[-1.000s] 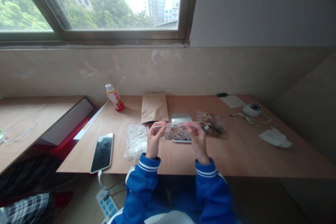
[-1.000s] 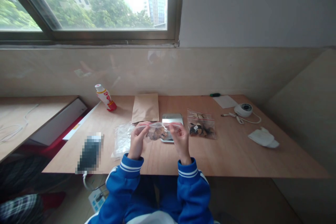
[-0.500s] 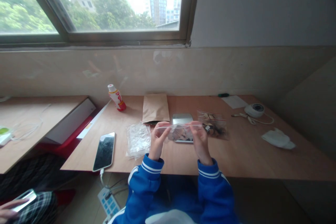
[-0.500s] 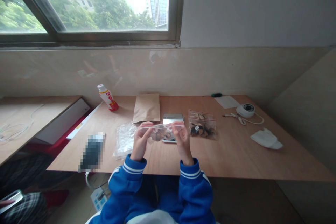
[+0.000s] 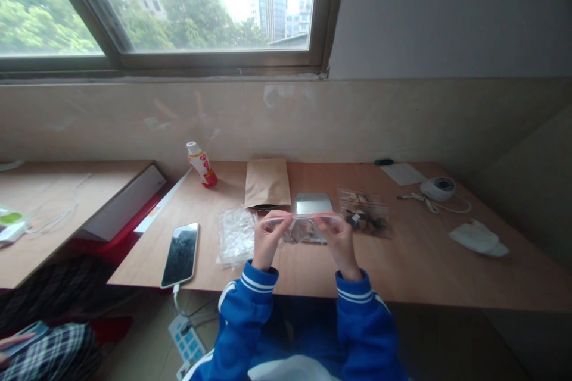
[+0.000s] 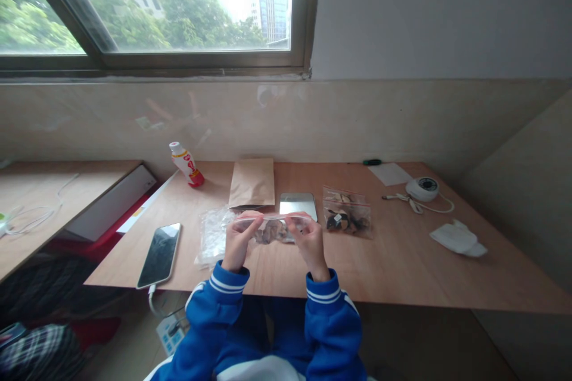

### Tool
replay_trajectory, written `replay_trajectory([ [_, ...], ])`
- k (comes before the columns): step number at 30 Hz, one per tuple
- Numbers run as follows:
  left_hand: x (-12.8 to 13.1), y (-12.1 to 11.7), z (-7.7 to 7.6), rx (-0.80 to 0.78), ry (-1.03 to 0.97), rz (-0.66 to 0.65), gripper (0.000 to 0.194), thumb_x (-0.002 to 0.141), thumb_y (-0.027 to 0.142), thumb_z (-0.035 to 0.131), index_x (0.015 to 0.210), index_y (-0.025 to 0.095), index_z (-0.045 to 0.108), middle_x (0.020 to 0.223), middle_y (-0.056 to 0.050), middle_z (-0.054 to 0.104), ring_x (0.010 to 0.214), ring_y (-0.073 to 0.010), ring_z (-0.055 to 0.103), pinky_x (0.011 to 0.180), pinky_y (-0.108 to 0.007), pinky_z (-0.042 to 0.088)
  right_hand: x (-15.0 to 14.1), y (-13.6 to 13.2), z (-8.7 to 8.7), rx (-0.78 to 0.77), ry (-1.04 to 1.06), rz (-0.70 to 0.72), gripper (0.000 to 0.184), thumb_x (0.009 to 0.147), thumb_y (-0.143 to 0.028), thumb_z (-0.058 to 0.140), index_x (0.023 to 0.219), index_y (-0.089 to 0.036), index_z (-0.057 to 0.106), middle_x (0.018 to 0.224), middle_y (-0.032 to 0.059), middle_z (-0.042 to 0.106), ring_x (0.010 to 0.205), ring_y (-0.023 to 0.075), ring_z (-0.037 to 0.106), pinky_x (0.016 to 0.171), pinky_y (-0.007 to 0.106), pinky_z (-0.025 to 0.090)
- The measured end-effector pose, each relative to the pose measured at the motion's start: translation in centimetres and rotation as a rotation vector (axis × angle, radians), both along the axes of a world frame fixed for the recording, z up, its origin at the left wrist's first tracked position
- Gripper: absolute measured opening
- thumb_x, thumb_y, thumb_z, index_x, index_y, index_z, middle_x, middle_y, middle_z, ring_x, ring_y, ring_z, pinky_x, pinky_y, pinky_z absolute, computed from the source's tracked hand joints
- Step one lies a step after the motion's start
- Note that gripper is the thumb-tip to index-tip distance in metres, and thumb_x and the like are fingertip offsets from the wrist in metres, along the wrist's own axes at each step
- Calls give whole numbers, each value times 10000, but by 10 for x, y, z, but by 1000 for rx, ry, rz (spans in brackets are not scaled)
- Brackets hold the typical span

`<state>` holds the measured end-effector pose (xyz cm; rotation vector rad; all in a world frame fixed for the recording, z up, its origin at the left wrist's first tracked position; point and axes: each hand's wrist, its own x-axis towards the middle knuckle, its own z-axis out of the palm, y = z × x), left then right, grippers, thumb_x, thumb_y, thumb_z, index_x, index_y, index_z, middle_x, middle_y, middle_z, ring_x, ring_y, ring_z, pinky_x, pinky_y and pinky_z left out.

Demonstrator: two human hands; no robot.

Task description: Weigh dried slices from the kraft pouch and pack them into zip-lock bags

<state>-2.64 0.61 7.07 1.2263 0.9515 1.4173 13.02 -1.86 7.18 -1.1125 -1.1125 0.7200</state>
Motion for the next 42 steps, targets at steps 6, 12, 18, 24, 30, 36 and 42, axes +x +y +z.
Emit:
replay_trajectory([
  [6, -6, -4, 2, -5, 69, 11, 184, 700, 331, 747, 718, 151, 714, 711, -42, 698, 687, -169, 637, 644, -266, 492, 2, -5, -2, -53, -34, -2, 132, 771, -343, 678, 757, -217, 712, 750, 16, 707, 712, 185, 643, 682, 312, 508],
  [12, -3, -5, 6, 36, 48, -5, 209, 729, 363, 718, 756, 156, 717, 774, -58, 700, 751, -189, 645, 701, -292, 509, -3, -7, 3, -2, 79, 84, 149, 794, -365, 660, 771, -221, 690, 804, 21, 701, 797, 185, 647, 768, 325, 516],
  [18, -3, -6, 7, 26, 24, -69, 227, 746, 385, 697, 805, 168, 727, 859, -77, 706, 843, -212, 647, 766, -313, 516, -5, -8, -3, -23, 185, 330, 255, 788, -428, 660, 946, -229, 672, 958, 43, 708, 877, 200, 656, 749, 315, 536],
  [24, -2, -9, 9, 68, 48, -71, 219, 769, 380, 677, 815, 170, 718, 834, -75, 703, 801, -214, 658, 717, -327, 536, -6, -10, 1, 12, 54, 174, 135, 774, -358, 689, 785, -224, 703, 857, 37, 708, 830, 205, 653, 757, 330, 529],
  [30, -2, -13, 13, 122, 43, -118, 160, 746, 314, 713, 831, 179, 722, 885, -76, 706, 871, -218, 665, 800, -334, 528, -3, -11, 2, 42, -1, 51, 95, 774, -322, 694, 757, -230, 710, 738, 11, 700, 710, 180, 641, 667, 295, 506],
  [36, 2, -14, 15, 105, 51, -110, 150, 760, 318, 700, 800, 177, 729, 853, -77, 708, 847, -214, 666, 796, -330, 520, -3, -12, 2, 36, 23, 8, 120, 779, -332, 687, 727, -224, 694, 733, 14, 680, 710, 179, 631, 665, 293, 498],
  [42, 12, -19, 13, 112, -2, -50, 127, 766, 292, 696, 786, 167, 714, 819, -60, 697, 820, -196, 663, 766, -309, 521, 0, -12, 1, 63, 133, 267, 164, 795, -376, 670, 850, -225, 705, 915, 48, 688, 873, 206, 638, 786, 337, 512],
])
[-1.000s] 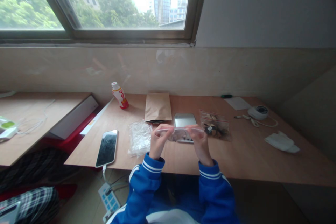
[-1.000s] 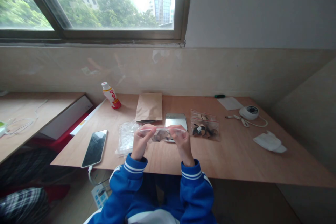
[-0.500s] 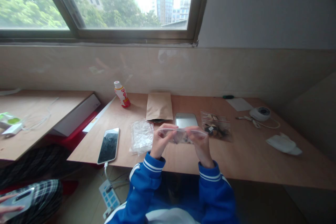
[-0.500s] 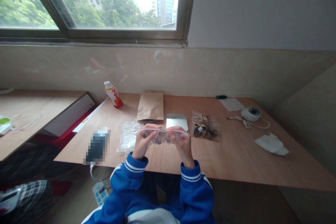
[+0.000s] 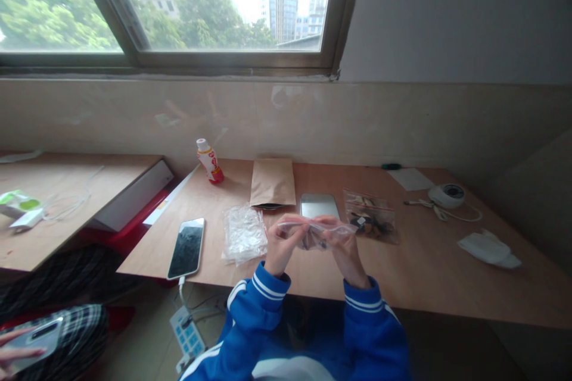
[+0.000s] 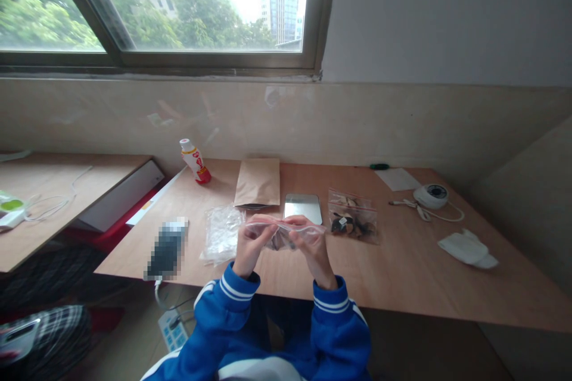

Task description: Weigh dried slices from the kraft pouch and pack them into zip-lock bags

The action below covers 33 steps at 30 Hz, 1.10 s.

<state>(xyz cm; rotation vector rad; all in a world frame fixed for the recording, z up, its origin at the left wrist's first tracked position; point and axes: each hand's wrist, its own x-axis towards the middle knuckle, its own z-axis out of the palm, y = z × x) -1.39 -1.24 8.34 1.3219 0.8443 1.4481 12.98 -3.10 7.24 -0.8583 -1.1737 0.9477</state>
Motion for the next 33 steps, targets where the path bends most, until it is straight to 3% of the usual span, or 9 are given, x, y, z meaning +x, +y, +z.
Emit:
replay_trajectory([
  [6, 5, 0, -3, -36, -10, -9, 170, 758, 315, 703, 801, 151, 692, 785, -47, 683, 767, -180, 649, 706, -289, 520, 2, 0, 0, -27, -140, -150, 163, 799, -365, 671, 783, -206, 704, 769, 25, 688, 686, 159, 623, 624, 266, 500],
  [12, 9, 4, -6, -76, 22, -60, 208, 756, 330, 707, 828, 135, 691, 808, -59, 682, 777, -174, 645, 695, -269, 508, -7, 1, 4, 0, -166, -363, 132, 775, -312, 686, 739, -185, 683, 700, 7, 672, 634, 147, 621, 588, 250, 496],
  [19, 15, 5, -15, -63, 41, 14, 229, 785, 360, 667, 829, 136, 683, 803, -62, 677, 753, -176, 652, 645, -263, 516, -9, 7, 3, 17, -179, -264, 96, 782, -284, 671, 763, -191, 689, 773, 21, 697, 754, 173, 660, 699, 282, 538],
  [25, 30, 11, -15, -11, 143, 56, 222, 818, 379, 620, 830, 165, 677, 834, -59, 688, 792, -175, 660, 724, -271, 525, -8, 11, -9, -93, -60, -372, 166, 730, -339, 720, 740, -179, 675, 714, 19, 692, 681, 175, 660, 650, 297, 552],
  [29, 38, 16, -23, 10, 227, -53, 258, 851, 399, 570, 904, 183, 700, 905, -67, 707, 867, -195, 665, 785, -297, 521, 17, 13, -22, -192, 15, -375, 227, 702, -380, 738, 780, -173, 686, 762, 32, 711, 715, 186, 671, 682, 309, 553],
  [31, 32, 21, -33, -3, 273, -96, 300, 874, 397, 536, 1059, 200, 666, 978, -70, 709, 907, -196, 662, 803, -309, 518, 45, 16, -34, -238, -1, -452, 289, 661, -410, 757, 797, -164, 687, 790, 45, 714, 740, 190, 671, 695, 305, 546],
  [33, 20, 30, -44, -10, 333, -47, 328, 897, 378, 496, 1158, 214, 609, 1066, -77, 689, 966, -192, 648, 833, -318, 510, 81, 18, -47, -321, -24, -553, 407, 599, -468, 774, 829, -148, 676, 783, 66, 710, 720, 205, 670, 646, 308, 540],
])
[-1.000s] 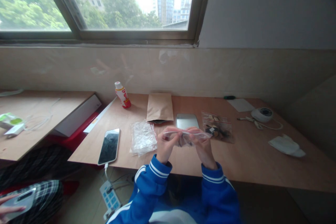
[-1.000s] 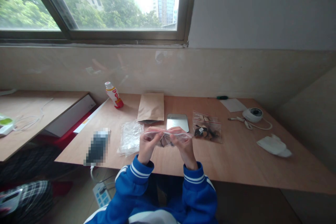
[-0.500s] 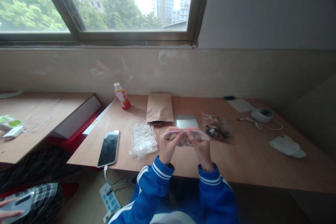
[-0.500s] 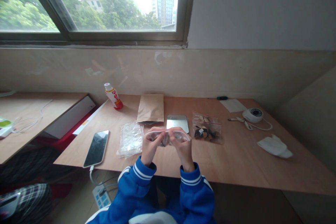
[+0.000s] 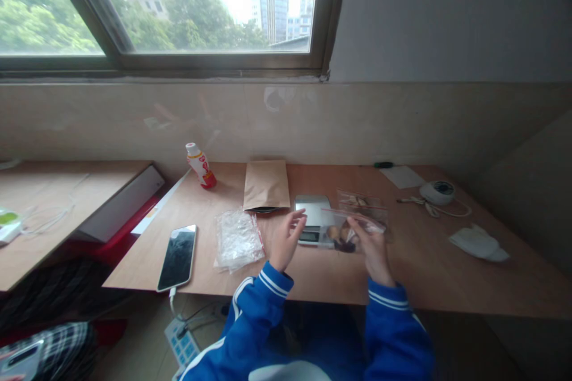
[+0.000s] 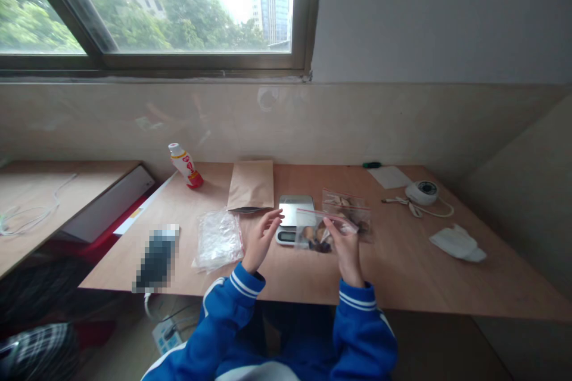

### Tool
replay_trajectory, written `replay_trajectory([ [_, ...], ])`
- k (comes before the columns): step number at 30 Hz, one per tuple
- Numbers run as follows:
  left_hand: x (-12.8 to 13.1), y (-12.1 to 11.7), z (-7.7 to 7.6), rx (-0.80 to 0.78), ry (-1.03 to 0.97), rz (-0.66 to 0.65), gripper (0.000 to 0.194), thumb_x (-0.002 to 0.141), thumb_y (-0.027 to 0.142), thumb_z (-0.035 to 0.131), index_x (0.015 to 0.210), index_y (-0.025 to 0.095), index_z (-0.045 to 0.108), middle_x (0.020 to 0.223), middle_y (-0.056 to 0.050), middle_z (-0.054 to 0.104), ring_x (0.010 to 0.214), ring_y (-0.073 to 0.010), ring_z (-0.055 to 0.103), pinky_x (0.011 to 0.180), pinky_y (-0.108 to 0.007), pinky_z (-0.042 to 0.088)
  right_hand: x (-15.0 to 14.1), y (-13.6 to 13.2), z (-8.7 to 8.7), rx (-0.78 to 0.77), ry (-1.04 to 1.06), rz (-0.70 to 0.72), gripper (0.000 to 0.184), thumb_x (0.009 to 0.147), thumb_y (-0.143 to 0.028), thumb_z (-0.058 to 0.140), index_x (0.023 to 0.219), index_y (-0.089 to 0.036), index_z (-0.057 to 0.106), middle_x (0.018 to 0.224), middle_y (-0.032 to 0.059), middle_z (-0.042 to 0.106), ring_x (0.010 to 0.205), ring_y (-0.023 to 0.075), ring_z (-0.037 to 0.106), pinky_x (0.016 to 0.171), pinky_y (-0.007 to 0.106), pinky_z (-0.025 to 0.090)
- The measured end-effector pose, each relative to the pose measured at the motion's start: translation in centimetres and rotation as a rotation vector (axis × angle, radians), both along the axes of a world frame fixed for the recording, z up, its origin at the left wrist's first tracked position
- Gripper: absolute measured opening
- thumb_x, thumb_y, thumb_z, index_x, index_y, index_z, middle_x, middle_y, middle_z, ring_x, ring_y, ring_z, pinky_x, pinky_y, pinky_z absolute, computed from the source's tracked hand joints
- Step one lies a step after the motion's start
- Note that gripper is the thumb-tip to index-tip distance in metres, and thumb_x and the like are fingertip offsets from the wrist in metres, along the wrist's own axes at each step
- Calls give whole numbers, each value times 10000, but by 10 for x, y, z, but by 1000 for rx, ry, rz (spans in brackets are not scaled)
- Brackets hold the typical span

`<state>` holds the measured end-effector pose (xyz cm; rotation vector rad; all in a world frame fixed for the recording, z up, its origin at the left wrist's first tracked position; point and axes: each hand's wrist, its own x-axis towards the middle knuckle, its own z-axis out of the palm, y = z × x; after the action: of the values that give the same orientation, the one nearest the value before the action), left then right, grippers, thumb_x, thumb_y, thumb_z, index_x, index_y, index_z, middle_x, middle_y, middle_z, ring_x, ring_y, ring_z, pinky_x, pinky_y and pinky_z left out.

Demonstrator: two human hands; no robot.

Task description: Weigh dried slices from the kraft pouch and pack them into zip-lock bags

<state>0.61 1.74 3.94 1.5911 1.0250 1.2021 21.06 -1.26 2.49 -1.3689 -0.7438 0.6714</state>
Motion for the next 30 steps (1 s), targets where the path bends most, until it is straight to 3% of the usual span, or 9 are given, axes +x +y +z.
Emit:
replay_trajectory([
  [5, -46, 42, -29, 194, 364, 339, 302, 847, 203, 526, 1139, 168, 594, 1126, -128, 630, 1101, -253, 579, 966, -433, 445, 68, 2, -26, -341, -286, -266, 885, 460, -537, 805, 1162, -75, 528, 949, 202, 687, 890, 356, 649, 741, 472, 519],
  [8, -71, 70, -43, 205, 602, 399, 456, 748, 66, 549, 1194, 155, 572, 1225, -158, 577, 1175, -289, 538, 986, -455, 431, 65, -6, -31, -424, -698, -552, 978, 576, -569, 742, 1310, -24, 394, 1262, 333, 499, 1175, 468, 463, 915, 617, 376],
  [10, -83, 84, -49, 214, 709, 382, 495, 714, 21, 532, 1181, 176, 592, 1287, -147, 551, 1193, -286, 534, 994, -438, 427, 49, -15, -36, -358, -852, -676, 919, 689, -596, 645, 1355, -40, 340, 1351, 332, 396, 1252, 472, 366, 945, 642, 320],
  [15, -99, 101, -53, 241, 714, 368, 353, 809, 70, 467, 1049, 237, 665, 1117, -69, 684, 1024, -219, 644, 891, -344, 490, 15, -31, -65, -392, -947, -469, 739, 779, -607, 500, 1323, -110, 432, 1395, 280, 357, 1225, 461, 396, 905, 635, 347],
  [19, -100, 104, -41, 296, 680, 378, 239, 884, 220, 488, 1019, 260, 681, 1031, -45, 729, 987, -214, 665, 932, -368, 460, 31, -12, -78, -554, -923, -319, 722, 789, -538, 509, 1343, -84, 421, 1419, 284, 344, 1239, 445, 408, 947, 588, 348],
  [23, -94, 101, -21, 396, 571, 419, 189, 872, 246, 539, 967, 255, 702, 1019, -43, 736, 1130, -240, 607, 1049, -439, 360, 48, 19, -56, -539, -887, -291, 704, 789, -517, 535, 1353, -111, 423, 1449, 269, 320, 1295, 423, 360, 975, 599, 318],
  [26, -86, 91, -10, 444, 441, 417, 175, 865, 253, 552, 947, 264, 706, 1013, -11, 740, 1135, -227, 609, 1083, -444, 339, 25, 31, -22, -271, -869, -336, 607, 823, -524, 505, 1278, -122, 507, 1418, 246, 384, 1290, 394, 373, 989, 601, 310],
  [28, -80, 80, -6, 427, 358, 446, 189, 871, 290, 545, 966, 265, 706, 1005, -2, 742, 1078, -212, 643, 1072, -414, 371, -9, 31, 3, 23, -790, -150, 435, 896, -462, 425, 1130, -142, 605, 1205, 184, 591, 1148, 302, 533, 969, 484, 400],
  [30, -74, 68, -3, 379, 290, 462, 206, 865, 328, 552, 987, 272, 707, 1007, 2, 742, 968, -195, 688, 969, -352, 477, -50, 29, 25, 173, -714, 191, 363, 950, -392, 359, 947, -190, 660, 971, 95, 685, 953, 225, 630, 888, 381, 476],
])
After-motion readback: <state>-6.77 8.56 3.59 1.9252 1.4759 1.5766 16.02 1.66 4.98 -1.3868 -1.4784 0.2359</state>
